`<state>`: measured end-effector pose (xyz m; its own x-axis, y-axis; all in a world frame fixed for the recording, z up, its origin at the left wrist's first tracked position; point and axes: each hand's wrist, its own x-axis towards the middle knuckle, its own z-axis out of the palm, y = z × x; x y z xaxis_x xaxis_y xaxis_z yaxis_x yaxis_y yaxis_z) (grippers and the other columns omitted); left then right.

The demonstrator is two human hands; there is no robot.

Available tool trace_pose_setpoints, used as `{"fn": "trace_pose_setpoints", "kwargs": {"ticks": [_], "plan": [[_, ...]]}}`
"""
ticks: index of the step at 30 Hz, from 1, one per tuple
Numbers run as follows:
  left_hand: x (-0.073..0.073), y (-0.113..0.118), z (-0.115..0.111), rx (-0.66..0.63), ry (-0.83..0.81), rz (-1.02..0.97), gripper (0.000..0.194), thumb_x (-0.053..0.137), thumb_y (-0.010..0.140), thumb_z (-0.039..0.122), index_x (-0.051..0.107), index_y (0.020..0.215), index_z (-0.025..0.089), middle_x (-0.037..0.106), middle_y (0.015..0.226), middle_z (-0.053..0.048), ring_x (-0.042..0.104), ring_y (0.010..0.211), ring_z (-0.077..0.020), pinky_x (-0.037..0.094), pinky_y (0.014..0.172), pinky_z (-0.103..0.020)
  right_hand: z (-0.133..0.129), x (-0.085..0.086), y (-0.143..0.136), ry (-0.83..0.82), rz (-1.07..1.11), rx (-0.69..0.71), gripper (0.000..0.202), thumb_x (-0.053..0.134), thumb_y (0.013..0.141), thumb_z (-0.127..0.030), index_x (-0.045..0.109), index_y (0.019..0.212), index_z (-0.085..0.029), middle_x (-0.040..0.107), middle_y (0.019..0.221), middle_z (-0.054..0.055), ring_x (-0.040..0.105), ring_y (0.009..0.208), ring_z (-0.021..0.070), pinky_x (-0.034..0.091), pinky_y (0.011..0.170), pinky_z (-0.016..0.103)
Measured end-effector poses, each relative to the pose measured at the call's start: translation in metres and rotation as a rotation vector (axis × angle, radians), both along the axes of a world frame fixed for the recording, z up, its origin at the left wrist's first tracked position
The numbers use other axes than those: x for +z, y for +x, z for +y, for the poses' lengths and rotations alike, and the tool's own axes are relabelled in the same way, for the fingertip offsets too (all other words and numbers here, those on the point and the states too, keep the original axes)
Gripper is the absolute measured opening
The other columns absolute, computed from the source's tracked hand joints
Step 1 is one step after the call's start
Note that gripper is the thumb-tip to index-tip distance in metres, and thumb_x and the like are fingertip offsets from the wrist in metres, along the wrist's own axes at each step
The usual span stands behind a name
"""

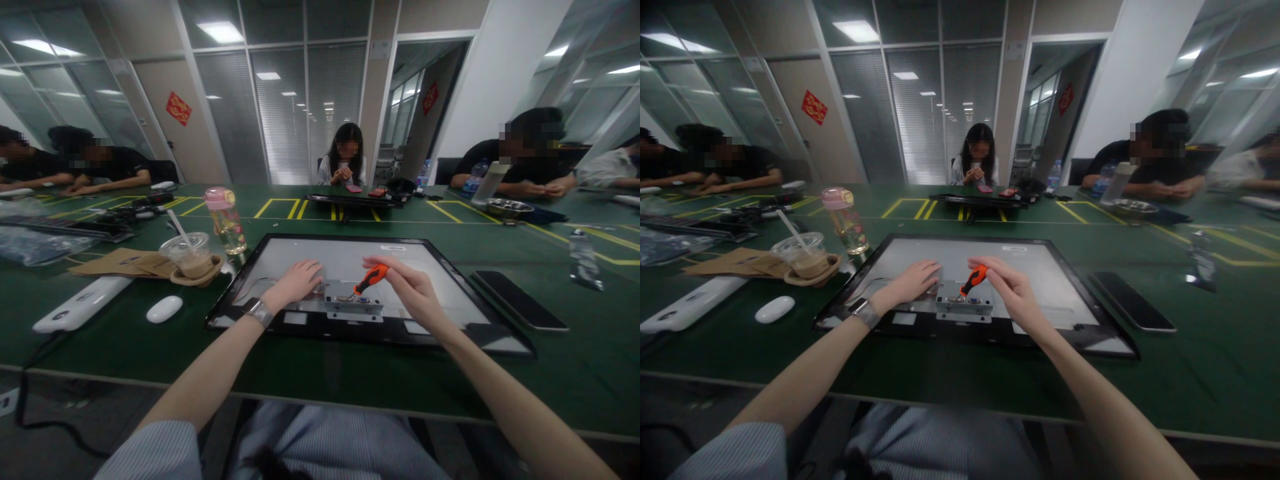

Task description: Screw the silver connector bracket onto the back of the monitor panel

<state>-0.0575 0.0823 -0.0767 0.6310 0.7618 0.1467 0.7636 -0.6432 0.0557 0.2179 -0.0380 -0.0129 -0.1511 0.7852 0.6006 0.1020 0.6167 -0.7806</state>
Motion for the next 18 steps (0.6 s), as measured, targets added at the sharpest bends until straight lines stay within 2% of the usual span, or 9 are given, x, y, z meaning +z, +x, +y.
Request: {"fn": "trace_pose_setpoints", "kwargs": {"ticks": [2, 4, 8, 12, 18], "plan": [[0.0011, 0.0008, -0.0011, 0.003, -0.003, -0.001, 0.050, 0.034, 0.109, 0.041, 0.047, 0.151, 0.016, 0.045, 0.160, -0.015, 0.043, 0.148, -0.0291, 0.033, 0.123, -0.048, 0.0007, -0.0021, -0.0001, -0.046, 0.043, 0.056, 0.030, 0.059, 0.102, -0.039, 0.074, 0.127, -0.032, 0.077, 0.124, 0.005, 0.070, 0.118, 0.0261, 0.049, 0.108, 0.051], [0.0010, 0.0012, -0.0013, 0.007, -0.001, -0.004, 0.049, 0.035, 0.109, 0.040, 0.047, 0.150, 0.017, 0.046, 0.159, -0.015, 0.044, 0.148, -0.0283, 0.033, 0.123, -0.046, 0.0016, -0.0039, 0.0001, -0.074, 0.091, 0.080, 0.029, 0.061, 0.101, -0.040, 0.074, 0.126, -0.033, 0.079, 0.121, 0.004, 0.072, 0.116, 0.0260, 0.051, 0.108, 0.051], [-0.0004, 0.0010, -0.0003, 0.008, 0.011, -0.002, 0.049, 0.035, 0.109, 0.041, 0.048, 0.150, 0.017, 0.047, 0.159, -0.014, 0.044, 0.147, -0.0281, 0.033, 0.123, -0.046, 0.0023, -0.0030, 0.0005, -0.066, 0.089, 0.031, 0.022, 0.069, 0.095, -0.041, 0.080, 0.111, -0.031, 0.081, 0.106, 0.004, 0.074, 0.105, 0.0258, 0.055, 0.100, 0.047], [-0.0005, 0.0008, -0.0001, 0.003, 0.013, -0.001, 0.050, 0.035, 0.109, 0.041, 0.047, 0.150, 0.016, 0.047, 0.159, -0.014, 0.044, 0.147, -0.0287, 0.033, 0.123, -0.047, 0.0025, -0.0006, -0.0001, 0.003, 0.045, -0.056, 0.013, 0.075, 0.089, -0.039, 0.083, 0.096, -0.030, 0.075, 0.093, 0.004, 0.070, 0.090, 0.0233, 0.057, 0.084, 0.041], [-0.0005, 0.0014, -0.0002, 0.012, 0.003, 0.007, 0.051, 0.033, 0.109, 0.041, 0.047, 0.151, 0.016, 0.046, 0.159, -0.014, 0.043, 0.148, -0.0288, 0.032, 0.123, -0.047, 0.0055, -0.0055, -0.0014, -0.032, 0.159, -0.016, 0.012, 0.080, 0.084, -0.041, 0.082, 0.082, -0.030, 0.067, 0.088, 0.003, 0.066, 0.088, 0.0232, 0.056, 0.081, 0.041]]}}
